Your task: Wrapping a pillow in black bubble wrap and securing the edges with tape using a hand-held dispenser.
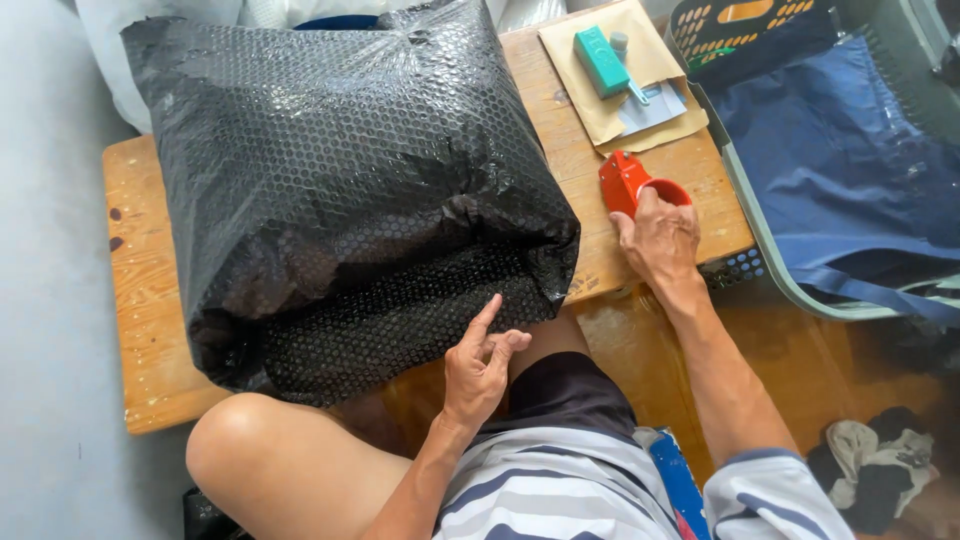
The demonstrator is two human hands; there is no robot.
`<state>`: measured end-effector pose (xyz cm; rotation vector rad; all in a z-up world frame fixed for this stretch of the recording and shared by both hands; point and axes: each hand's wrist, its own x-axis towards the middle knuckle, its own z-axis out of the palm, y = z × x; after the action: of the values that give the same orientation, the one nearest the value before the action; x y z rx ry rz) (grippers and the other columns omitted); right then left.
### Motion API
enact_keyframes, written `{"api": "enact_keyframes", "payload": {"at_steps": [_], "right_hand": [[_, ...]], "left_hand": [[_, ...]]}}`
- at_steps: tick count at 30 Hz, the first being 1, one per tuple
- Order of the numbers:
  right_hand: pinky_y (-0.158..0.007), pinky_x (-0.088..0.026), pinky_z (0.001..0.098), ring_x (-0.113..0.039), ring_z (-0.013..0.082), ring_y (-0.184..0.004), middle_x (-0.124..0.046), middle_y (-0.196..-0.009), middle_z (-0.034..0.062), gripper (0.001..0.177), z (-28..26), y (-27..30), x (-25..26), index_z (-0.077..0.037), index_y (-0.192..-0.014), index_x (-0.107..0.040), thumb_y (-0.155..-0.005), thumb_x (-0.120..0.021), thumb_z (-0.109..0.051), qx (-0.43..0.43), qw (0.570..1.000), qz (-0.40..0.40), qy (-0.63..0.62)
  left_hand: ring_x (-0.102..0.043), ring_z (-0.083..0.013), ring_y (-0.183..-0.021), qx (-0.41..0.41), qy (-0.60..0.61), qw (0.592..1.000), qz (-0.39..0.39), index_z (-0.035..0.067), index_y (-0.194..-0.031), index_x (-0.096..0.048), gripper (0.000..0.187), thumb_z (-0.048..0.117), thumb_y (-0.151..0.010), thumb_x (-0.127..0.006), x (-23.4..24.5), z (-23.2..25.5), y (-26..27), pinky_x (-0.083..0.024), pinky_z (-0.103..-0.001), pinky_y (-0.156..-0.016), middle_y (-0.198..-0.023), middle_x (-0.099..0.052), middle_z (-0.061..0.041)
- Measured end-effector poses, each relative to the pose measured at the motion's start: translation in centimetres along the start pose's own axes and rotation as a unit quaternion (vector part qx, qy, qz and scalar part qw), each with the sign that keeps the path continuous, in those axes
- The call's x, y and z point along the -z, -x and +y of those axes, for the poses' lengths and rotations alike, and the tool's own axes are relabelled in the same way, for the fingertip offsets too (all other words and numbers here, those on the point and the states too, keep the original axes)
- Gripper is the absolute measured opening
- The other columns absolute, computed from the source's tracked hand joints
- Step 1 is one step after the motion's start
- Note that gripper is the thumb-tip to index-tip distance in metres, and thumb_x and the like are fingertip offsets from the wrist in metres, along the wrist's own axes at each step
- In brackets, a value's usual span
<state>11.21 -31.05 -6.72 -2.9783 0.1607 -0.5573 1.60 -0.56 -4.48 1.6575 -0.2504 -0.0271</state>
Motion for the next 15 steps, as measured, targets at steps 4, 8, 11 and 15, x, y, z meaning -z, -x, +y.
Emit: {"api": "enact_keyframes", "payload": {"at_steps": [4, 8, 11, 15], "right_hand": [[-0.09, -0.049, 0.0637, -0.069, 0.0577, -0.088, -0.068, -0.083, 0.0345, 0.047, -2.5, 3.7, 6.0, 0.0, -0.105, -0.059, -0.097, -0.07, -0.045, -0.115, 0.974, -0.148, -0.124], [-0.072, -0.054, 0.0423, -0.068, 0.0278, -0.07, -0.068, -0.075, 0.0156, 0.033, -4.3, 9.7, 8.8, -0.007, -0.096, -0.07, -0.094, -0.075, -0.04, -0.261, 0.858, -0.182, -0.403], [-0.057, -0.059, 0.0361, -0.067, 0.0186, -0.057, -0.069, -0.068, 0.0119, 0.018, -6.6, 13.0, 9.1, -0.004, -0.099, -0.072, -0.094, -0.072, -0.021, -0.266, 0.756, -0.158, -0.577], [-0.081, -0.056, 0.0345, -0.067, 0.0213, -0.096, -0.074, -0.113, 0.0173, 0.051, -6.9, 17.2, 6.6, 0.005, -0.127, -0.065, -0.089, -0.071, -0.028, -0.263, 0.602, -0.214, -0.723]], "left_hand": [[-0.076, -0.0244, -0.104, 0.092, 0.128, 0.987, -0.03, -0.001, -0.148, -0.048, 0.052, 0.021, -0.102, -0.06, 0.2, -0.2, -0.4, -0.056, -0.04, -0.101, -0.108, -0.079, -0.018], [-0.062, -0.0339, -0.126, 0.209, 0.232, 0.946, -0.089, -0.002, -0.15, -0.047, 0.069, 0.051, -0.107, -0.038, -0.6, -0.2, 0.0, -0.049, -0.046, -0.108, -0.128, -0.07, -0.022], [-0.051, -0.0372, -0.137, 0.254, 0.308, 0.909, -0.117, -0.005, -0.154, -0.039, 0.084, 0.063, -0.106, -0.028, -1.0, -0.1, 0.2, -0.038, -0.05, -0.115, -0.138, -0.063, -0.024], [-0.048, -0.0363, -0.142, 0.308, 0.415, 0.849, -0.111, -0.012, -0.154, -0.024, 0.114, 0.078, -0.084, -0.031, -0.4, 2.5, -0.6, -0.036, -0.043, -0.118, -0.151, -0.047, -0.031]]}}
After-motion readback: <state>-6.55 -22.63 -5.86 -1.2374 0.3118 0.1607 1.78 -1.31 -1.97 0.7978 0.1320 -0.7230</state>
